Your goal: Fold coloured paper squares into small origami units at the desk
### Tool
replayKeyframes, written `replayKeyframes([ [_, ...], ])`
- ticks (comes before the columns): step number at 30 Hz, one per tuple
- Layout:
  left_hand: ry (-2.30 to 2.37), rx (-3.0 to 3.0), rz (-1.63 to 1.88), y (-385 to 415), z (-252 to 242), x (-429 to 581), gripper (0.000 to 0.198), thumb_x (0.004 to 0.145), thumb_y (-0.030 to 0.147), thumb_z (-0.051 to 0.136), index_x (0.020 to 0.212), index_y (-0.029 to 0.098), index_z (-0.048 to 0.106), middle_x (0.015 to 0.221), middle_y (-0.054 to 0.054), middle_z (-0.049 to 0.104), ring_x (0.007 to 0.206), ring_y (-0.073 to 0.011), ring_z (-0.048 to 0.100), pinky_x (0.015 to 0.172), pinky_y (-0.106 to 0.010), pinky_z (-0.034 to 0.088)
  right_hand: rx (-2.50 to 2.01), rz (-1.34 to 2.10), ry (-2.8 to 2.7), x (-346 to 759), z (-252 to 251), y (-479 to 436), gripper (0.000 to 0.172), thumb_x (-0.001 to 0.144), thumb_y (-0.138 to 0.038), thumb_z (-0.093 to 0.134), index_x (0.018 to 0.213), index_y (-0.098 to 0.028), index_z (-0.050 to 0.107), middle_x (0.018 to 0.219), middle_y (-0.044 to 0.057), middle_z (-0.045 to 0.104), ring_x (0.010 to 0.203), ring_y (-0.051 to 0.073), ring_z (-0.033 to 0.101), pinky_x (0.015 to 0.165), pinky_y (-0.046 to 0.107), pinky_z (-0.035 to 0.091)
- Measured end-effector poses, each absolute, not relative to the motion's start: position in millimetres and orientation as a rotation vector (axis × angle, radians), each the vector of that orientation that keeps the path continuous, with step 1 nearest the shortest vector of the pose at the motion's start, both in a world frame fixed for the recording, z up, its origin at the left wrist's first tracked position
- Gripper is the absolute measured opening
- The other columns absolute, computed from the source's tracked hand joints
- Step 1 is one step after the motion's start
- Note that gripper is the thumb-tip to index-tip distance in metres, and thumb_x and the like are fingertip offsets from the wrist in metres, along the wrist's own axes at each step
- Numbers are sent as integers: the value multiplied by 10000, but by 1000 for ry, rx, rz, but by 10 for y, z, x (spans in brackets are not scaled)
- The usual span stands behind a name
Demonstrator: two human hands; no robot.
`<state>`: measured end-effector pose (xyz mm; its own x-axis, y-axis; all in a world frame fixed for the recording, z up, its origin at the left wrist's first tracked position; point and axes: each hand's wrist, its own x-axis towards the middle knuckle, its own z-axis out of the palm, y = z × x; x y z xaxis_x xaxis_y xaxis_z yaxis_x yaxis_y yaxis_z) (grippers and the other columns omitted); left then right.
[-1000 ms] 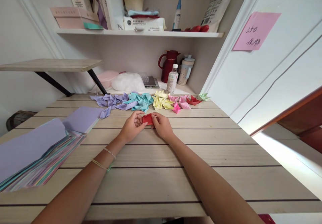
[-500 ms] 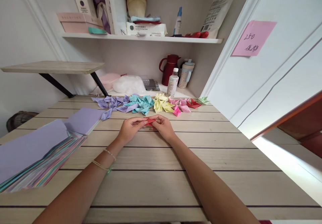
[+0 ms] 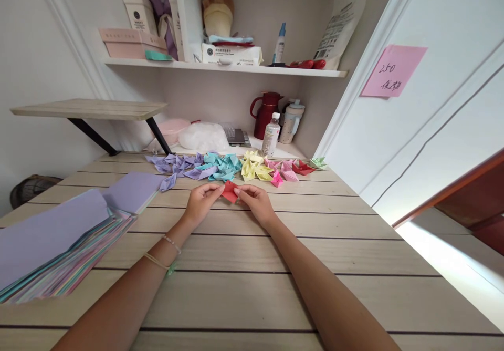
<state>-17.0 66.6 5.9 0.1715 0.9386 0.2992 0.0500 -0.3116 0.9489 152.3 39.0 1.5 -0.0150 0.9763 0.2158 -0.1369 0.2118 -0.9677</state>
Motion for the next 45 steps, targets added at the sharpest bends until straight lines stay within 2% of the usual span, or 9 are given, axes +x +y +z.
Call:
replayKeyframes([
  [8, 932, 1542, 1241, 693, 22, -150, 231, 683, 357, 668, 800, 161, 631, 728, -27, 673, 627, -142, 618, 626, -278, 517, -967, 1105, -1162, 1556, -83, 469, 259, 716, -377, 614, 907, -203, 606, 577, -35, 606, 497, 121, 556, 507, 230, 429],
  [11, 924, 1561, 1193, 702, -4, -151, 230, 703, 352, 642, 815, 152, 659, 786, -53, 691, 699, -165, 638, 667, -293, 520, -952, 1084, -1231, 1559, -91, 464, 219, 721, -351, 583, 852, -183, 634, 702, 4, 644, 530, 108, 550, 536, 231, 439],
  [14, 893, 1545, 1193, 690, -1, -151, 320, 668, 325, 692, 925, 139, 648, 881, -76, 700, 740, -178, 652, 710, -312, 525, -1007, 1055, -1355, 1551, -97, 449, 312, 693, -320, 621, 969, -178, 656, 814, 23, 656, 525, 86, 507, 527, 219, 417],
  [17, 897, 1544, 1211, 682, 5, -146, 419, 621, 306, 742, 990, 139, 634, 956, -89, 693, 779, -191, 658, 730, -329, 530, -1109, 981, -1452, 1547, -110, 442, 454, 664, -311, 670, 1098, -189, 627, 780, 3, 645, 486, 72, 445, 485, 202, 365],
  [20, 908, 1590, 1220, 690, 0, -146, 363, 631, 318, 740, 939, 143, 659, 971, -88, 694, 854, -203, 650, 783, -334, 518, -1173, 901, -1508, 1552, -120, 440, 426, 694, -350, 657, 1087, -184, 650, 712, -8, 632, 482, 75, 415, 483, 203, 341],
  [25, 964, 1665, 1225, 719, -23, -169, 256, 673, 367, 709, 785, 142, 666, 767, -53, 694, 722, -173, 636, 671, -285, 511, -1158, 808, -1612, 1550, -106, 423, 332, 758, -429, 598, 949, -182, 710, 725, 6, 649, 535, 94, 440, 530, 214, 366],
  [29, 968, 1651, 1160, 728, -46, -182, 274, 708, 411, 669, 768, 144, 650, 659, -19, 657, 551, -120, 579, 525, -236, 468, -1175, 809, -1566, 1534, -108, 428, 383, 757, -410, 601, 1062, -186, 658, 761, 10, 655, 513, 91, 449, 526, 217, 388],
  [33, 931, 1598, 1145, 713, -42, -165, 298, 713, 425, 660, 823, 148, 637, 694, -22, 663, 565, -121, 594, 568, -253, 500, -1171, 839, -1508, 1524, -125, 449, 461, 773, -387, 577, 1188, -187, 566, 725, -2, 638, 512, 99, 488, 552, 232, 427],
  [45, 969, 1614, 1125, 670, 10, -134, 352, 734, 459, 621, 892, 146, 654, 713, -37, 672, 613, -157, 630, 599, -278, 528, -1298, 726, -1575, 1541, -129, 448, 366, 808, -406, 533, 1086, -202, 655, 681, 4, 654, 533, 121, 529, 563, 245, 431],
])
